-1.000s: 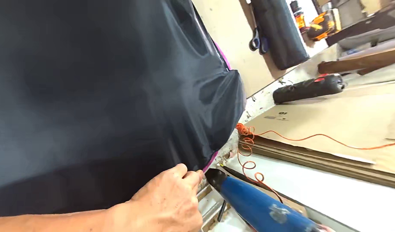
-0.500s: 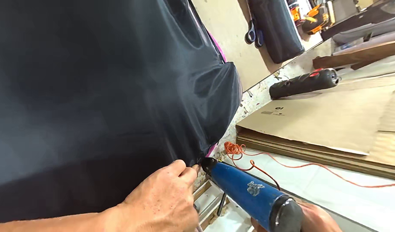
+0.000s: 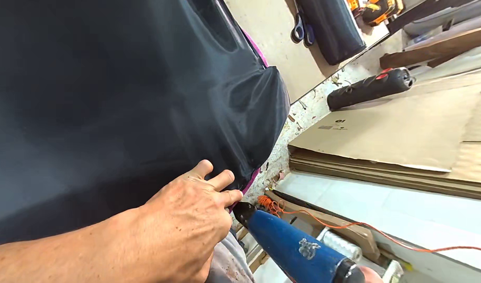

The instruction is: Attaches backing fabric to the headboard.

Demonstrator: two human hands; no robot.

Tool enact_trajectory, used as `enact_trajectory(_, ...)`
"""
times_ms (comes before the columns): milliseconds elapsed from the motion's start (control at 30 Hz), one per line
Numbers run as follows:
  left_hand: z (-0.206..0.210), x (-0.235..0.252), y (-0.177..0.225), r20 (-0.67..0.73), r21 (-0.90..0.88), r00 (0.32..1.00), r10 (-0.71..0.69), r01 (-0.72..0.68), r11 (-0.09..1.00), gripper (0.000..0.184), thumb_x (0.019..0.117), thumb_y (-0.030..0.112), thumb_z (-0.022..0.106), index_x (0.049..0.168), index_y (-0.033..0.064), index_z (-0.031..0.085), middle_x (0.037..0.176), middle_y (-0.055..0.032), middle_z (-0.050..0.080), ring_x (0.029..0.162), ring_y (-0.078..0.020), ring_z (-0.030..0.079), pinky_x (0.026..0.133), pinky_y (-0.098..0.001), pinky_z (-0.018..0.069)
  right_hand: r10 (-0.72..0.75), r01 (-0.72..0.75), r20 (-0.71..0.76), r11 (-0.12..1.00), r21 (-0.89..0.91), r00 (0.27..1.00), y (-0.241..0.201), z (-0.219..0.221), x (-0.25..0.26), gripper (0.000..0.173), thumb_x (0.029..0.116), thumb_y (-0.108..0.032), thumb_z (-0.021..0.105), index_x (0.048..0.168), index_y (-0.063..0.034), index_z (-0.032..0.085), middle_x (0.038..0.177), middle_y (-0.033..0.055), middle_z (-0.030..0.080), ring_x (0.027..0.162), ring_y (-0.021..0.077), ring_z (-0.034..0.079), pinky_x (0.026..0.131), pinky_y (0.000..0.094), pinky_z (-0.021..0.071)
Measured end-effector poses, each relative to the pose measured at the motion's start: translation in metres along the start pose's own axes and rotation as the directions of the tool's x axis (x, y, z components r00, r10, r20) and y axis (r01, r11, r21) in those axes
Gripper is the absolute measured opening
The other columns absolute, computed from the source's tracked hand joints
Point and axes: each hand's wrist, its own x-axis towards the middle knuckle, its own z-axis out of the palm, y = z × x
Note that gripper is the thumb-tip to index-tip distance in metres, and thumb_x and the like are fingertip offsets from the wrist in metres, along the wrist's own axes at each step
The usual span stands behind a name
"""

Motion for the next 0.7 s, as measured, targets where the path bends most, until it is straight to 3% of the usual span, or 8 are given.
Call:
enact_trajectory(200, 0.0, 0.001, -0.003, 0.006, -0.024, 1.0, 0.01, -0.01, 1.0, 0.033, 0.0802, 0.044, 0.059, 0.096, 0.0231, 0.079, 0.149, 0.007, 0.058, 0.139, -0.0262, 0.051, 0.104, -0.0582, 0.0374, 0.002, -0.002, 0.007, 0.998, -0.06, 1.0, -0.006, 0.008, 0.005, 0.035, 0.0918, -0.026, 0.067, 0.109, 0.0042, 0.073, 0.086, 0.0193, 0.075, 0.077, 0.0258, 0.074, 0.07, 0.0411, 0.0583)
enact_trajectory(333, -0.002, 0.002, -0.006, 0.049, -0.081, 0.999, 0.005, -0.001, 0.997, 0.041, 0.0846, 0.043, 0.052, 0.107, 0.0235, 0.079, 0.153, 0.0088, 0.054, 0.142, -0.0248, 0.047, 0.108, -0.0585, 0.0343, 0.015, -0.025, -0.074, 0.992, -0.127, 0.997, 0.003, 0.007, -0.011, 0.032, 0.0871, -0.025, 0.07, 0.101, 0.0035, 0.073, 0.081, 0.0178, 0.075, 0.072, 0.0244, 0.073, 0.064, 0.042, 0.0575)
enact_trajectory(400, 0.0, -0.005, -0.013, -0.12, -0.177, 0.993, -0.001, -0.02, 0.984, 0.034, 0.0889, 0.037, 0.05, 0.102, 0.0264, 0.08, 0.142, 0.0131, 0.063, 0.134, -0.0174, 0.053, 0.104, -0.0519, 0.0382, 0.082, -0.087, -0.125, 0.996, -0.031, 0.989, 0.02, 0.005, -0.031, 0.035, 0.0897, -0.025, 0.071, 0.101, 0.0073, 0.068, 0.084, 0.0195, 0.073, 0.078, 0.0243, 0.073, 0.071, 0.0448, 0.06)
enact_trajectory(433, 0.0, -0.013, -0.014, -0.266, -0.231, 0.963, -0.041, -0.022, 0.973, 0.031, 0.0921, 0.032, 0.051, 0.101, 0.0268, 0.08, 0.135, 0.0135, 0.067, 0.129, -0.0134, 0.056, 0.103, -0.048, 0.0412, 0.116, -0.113, -0.151, 0.993, 0.03, 0.982, 0.027, 0.004, -0.038, 0.035, 0.0911, -0.026, 0.07, 0.1, 0.0076, 0.066, 0.085, 0.0179, 0.072, 0.079, 0.0215, 0.073, 0.073, 0.043, 0.0608)
enact_trajectory(500, -0.001, -0.031, -0.005, -0.503, -0.294, 0.837, -0.215, 0.069, 0.953, 0.026, 0.095, 0.025, 0.055, 0.103, 0.0235, 0.08, 0.114, 0.0122, 0.072, 0.114, -0.0081, 0.061, 0.096, -0.0363, 0.0496, 0.164, -0.137, -0.194, 0.98, 0.146, 0.967, 0.037, 0.006, -0.045, 0.035, 0.0928, -0.025, 0.068, 0.1, 0.0095, 0.064, 0.084, 0.0169, 0.07, 0.076, 0.0196, 0.071, 0.071, 0.0423, 0.0608)
enact_trajectory(533, 0.003, -0.04, 0.004, -0.55, -0.293, 0.776, -0.309, 0.167, 0.941, 0.027, 0.0957, 0.026, 0.055, 0.106, 0.023, 0.08, 0.106, 0.0116, 0.07, 0.105, -0.0067, 0.062, 0.088, -0.0313, 0.0523, 0.182, -0.144, -0.203, 0.972, 0.185, 0.962, 0.041, 0.01, -0.048, 0.034, 0.0937, -0.023, 0.068, 0.1, 0.0096, 0.063, 0.084, 0.0157, 0.069, 0.075, 0.0189, 0.07, 0.071, 0.0418, 0.0604)
enact_trajectory(600, 0.026, -0.051, 0.03, -0.573, -0.276, 0.686, -0.448, 0.354, 0.894, 0.029, 0.0998, 0.033, 0.054, 0.111, 0.0221, 0.079, 0.097, 0.0071, 0.07, 0.091, -0.0102, 0.064, 0.076, -0.0314, 0.0546, 0.197, -0.148, -0.23, 0.965, 0.215, 0.953, 0.045, 0.02, -0.048, 0.03, 0.0917, -0.018, 0.068, 0.1, 0.0096, 0.064, 0.081, 0.0135, 0.07, 0.071, 0.0178, 0.07, 0.069, 0.0404, 0.0609)
enact_trajectory(700, 0.067, -0.046, 0.065, -0.641, -0.266, 0.576, -0.507, 0.454, 0.851, 0.033, 0.1033, 0.038, 0.054, 0.114, 0.0171, 0.077, 0.094, -0.0011, 0.073, 0.086, -0.0173, 0.068, 0.071, -0.0341, 0.0564, 0.182, -0.122, -0.256, 0.965, 0.234, 0.949, 0.038, 0.038, -0.038, 0.024, 0.0882, -0.013, 0.07, 0.1, 0.0076, 0.067, 0.079, 0.0109, 0.071, 0.067, 0.0149, 0.069, 0.066, 0.0368, 0.0603)
